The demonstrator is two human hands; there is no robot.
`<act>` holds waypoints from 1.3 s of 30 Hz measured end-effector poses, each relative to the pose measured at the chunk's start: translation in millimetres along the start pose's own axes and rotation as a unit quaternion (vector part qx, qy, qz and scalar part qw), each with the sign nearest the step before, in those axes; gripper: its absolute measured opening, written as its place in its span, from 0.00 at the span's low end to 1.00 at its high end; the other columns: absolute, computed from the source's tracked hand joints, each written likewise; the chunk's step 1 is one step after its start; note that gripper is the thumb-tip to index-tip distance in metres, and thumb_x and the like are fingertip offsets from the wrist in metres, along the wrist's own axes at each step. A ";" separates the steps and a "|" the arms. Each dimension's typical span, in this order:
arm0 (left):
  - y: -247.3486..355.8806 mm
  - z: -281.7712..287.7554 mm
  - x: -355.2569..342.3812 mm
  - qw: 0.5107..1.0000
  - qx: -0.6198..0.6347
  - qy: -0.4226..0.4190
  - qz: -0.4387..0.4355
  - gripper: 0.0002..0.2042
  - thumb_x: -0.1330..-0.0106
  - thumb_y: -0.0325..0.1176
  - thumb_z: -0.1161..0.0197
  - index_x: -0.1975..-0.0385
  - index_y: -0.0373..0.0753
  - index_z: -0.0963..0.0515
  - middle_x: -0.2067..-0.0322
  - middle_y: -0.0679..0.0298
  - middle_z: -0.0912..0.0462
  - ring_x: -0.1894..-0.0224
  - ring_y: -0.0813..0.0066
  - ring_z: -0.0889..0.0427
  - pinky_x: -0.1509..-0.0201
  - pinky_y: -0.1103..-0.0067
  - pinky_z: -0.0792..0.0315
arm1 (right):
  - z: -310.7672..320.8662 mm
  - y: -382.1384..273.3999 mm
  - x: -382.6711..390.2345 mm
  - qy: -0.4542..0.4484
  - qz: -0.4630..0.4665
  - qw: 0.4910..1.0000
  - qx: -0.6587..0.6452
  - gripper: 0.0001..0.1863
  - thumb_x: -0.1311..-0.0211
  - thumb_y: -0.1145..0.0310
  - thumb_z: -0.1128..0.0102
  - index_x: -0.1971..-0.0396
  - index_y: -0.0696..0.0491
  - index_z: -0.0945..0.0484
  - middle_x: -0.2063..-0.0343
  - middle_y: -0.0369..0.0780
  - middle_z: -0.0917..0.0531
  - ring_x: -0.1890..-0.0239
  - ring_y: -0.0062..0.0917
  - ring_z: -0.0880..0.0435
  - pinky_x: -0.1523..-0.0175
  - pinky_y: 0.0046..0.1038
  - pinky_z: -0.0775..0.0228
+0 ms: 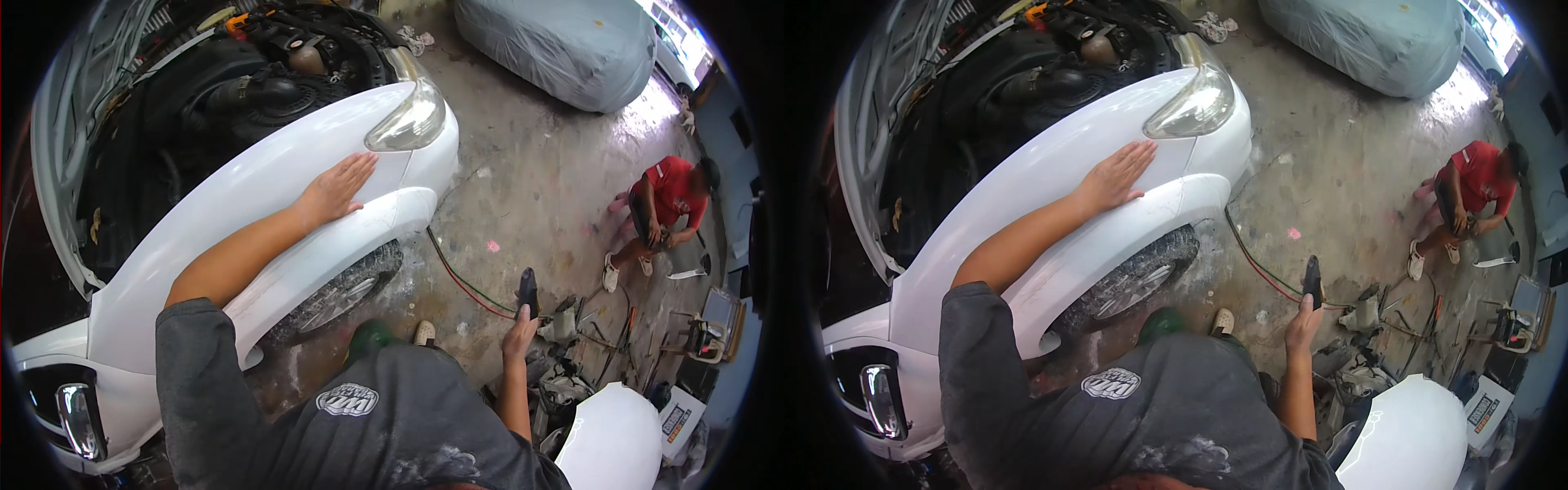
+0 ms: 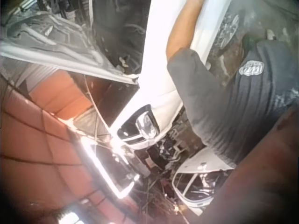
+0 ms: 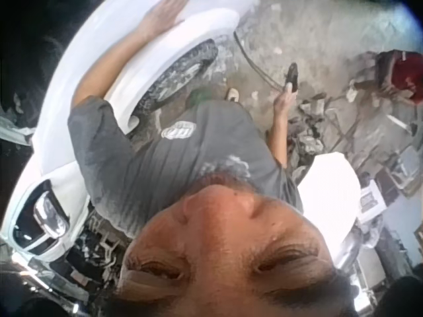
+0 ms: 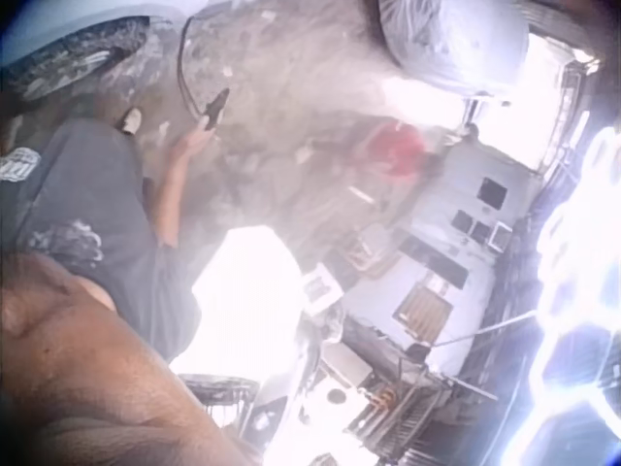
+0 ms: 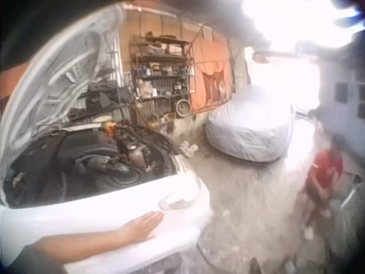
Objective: The person sands the surface of a white car fender by hand using a piece of sandpaper, periodically dipping the sandpaper into a bucket of water.
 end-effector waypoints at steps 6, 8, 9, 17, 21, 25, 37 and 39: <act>27.3 -30.6 -44.2 0.999 -0.002 -0.029 -0.042 0.45 0.30 0.65 0.51 0.29 0.26 0.40 0.24 0.52 0.44 0.20 0.64 0.52 0.17 0.68 0.62 | 27.1 14.2 2.2 0.035 -0.037 0.999 0.011 0.27 0.20 0.59 0.61 0.37 0.66 0.29 0.42 0.48 0.21 0.40 0.37 0.23 0.34 0.33 0.37; 31.1 -36.6 -59.4 0.998 -0.016 -0.029 -0.052 0.46 0.31 0.66 0.52 0.30 0.26 0.39 0.24 0.52 0.43 0.21 0.64 0.51 0.17 0.67 0.62 | 34.5 20.1 6.1 0.035 -0.046 0.997 0.041 0.25 0.22 0.60 0.58 0.39 0.65 0.28 0.46 0.46 0.19 0.41 0.34 0.23 0.36 0.32 0.37; 32.2 -39.9 -65.8 0.998 -0.022 -0.035 -0.052 0.46 0.31 0.67 0.52 0.30 0.26 0.39 0.24 0.52 0.43 0.21 0.63 0.51 0.17 0.68 0.62 | 37.7 22.4 7.7 0.040 -0.049 0.997 0.041 0.25 0.22 0.60 0.58 0.39 0.65 0.28 0.46 0.46 0.19 0.41 0.34 0.23 0.36 0.32 0.37; 44.7 -63.1 -117.4 0.997 -0.016 -0.042 -0.058 0.47 0.34 0.67 0.48 0.32 0.26 0.36 0.25 0.50 0.42 0.21 0.61 0.49 0.17 0.67 0.60 | 64.0 16.9 16.1 0.134 -0.096 0.986 0.037 0.23 0.22 0.61 0.58 0.43 0.64 0.25 0.52 0.42 0.19 0.49 0.28 0.23 0.42 0.30 0.34; 44.3 -60.4 -115.3 0.997 0.019 -0.046 -0.060 0.47 0.35 0.68 0.47 0.31 0.26 0.36 0.25 0.49 0.42 0.21 0.61 0.49 0.16 0.67 0.60 | 75.9 23.0 10.0 0.135 -0.049 0.989 0.037 0.23 0.21 0.61 0.59 0.44 0.65 0.25 0.49 0.45 0.19 0.47 0.32 0.22 0.41 0.33 0.34; 46.0 -60.5 -94.0 0.996 0.025 -0.053 -0.060 0.48 0.34 0.69 0.50 0.30 0.27 0.38 0.25 0.51 0.41 0.21 0.63 0.49 0.17 0.67 0.61 | 68.8 10.0 -10.1 0.120 -0.044 0.991 0.026 0.23 0.21 0.61 0.59 0.43 0.66 0.25 0.48 0.47 0.19 0.46 0.34 0.22 0.38 0.33 0.34; 53.5 -23.7 -7.7 0.996 0.038 -0.065 -0.048 0.41 0.30 0.64 0.52 0.31 0.30 0.35 0.25 0.58 0.41 0.21 0.68 0.49 0.16 0.65 0.61 | 12.4 11.1 -43.0 0.028 -0.004 1.000 -0.002 0.22 0.22 0.64 0.58 0.42 0.65 0.25 0.48 0.49 0.18 0.44 0.36 0.21 0.36 0.34 0.35; 55.0 -23.6 -3.7 0.996 0.046 -0.066 -0.041 0.41 0.30 0.64 0.52 0.31 0.31 0.34 0.25 0.58 0.41 0.21 0.68 0.49 0.16 0.64 0.61 | 11.6 20.9 -40.1 0.018 -0.003 1.000 0.004 0.22 0.22 0.64 0.58 0.42 0.65 0.24 0.48 0.49 0.18 0.44 0.37 0.21 0.36 0.34 0.35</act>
Point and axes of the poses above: each hand's wrist, its own x-axis away from the middle knuckle, its own z-axis out of the back of the hand, y = z × x, the point moved 2 cm from there along -x, towards the middle knuckle
